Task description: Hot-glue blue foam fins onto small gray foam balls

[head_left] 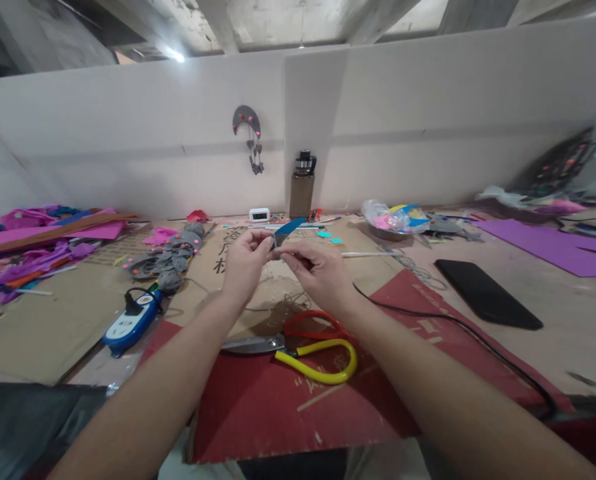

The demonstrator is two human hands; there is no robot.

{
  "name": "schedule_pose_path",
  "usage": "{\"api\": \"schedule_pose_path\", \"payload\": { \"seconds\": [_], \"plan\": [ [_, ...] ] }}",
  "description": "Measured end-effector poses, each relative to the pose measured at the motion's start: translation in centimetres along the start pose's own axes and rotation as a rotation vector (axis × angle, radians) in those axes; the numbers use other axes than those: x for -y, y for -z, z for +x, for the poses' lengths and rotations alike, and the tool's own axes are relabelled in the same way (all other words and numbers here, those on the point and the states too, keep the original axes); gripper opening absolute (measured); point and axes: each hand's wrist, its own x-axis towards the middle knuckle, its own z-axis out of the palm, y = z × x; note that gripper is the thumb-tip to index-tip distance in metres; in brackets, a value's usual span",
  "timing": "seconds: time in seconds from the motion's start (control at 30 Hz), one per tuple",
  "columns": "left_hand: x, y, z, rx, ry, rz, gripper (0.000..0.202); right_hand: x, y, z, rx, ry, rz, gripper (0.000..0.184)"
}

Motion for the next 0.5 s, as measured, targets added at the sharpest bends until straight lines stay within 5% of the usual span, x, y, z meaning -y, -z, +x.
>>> {"api": "schedule_pose_path", "payload": {
  "seconds": [0.17,0.5],
  "plan": [
    [-0.8,-0.3,-0.1,0.019,0.102,-0.148,0.019,-0.5,0.0,0.0,0.080,-0.009,-0.049,0.022],
    [-1.4,0.2,0.3,0.008,0.188,-0.230,0.011,-1.1,0.4,0.2,0.031,-0.091,-0.094,0.021]
  ]
}}
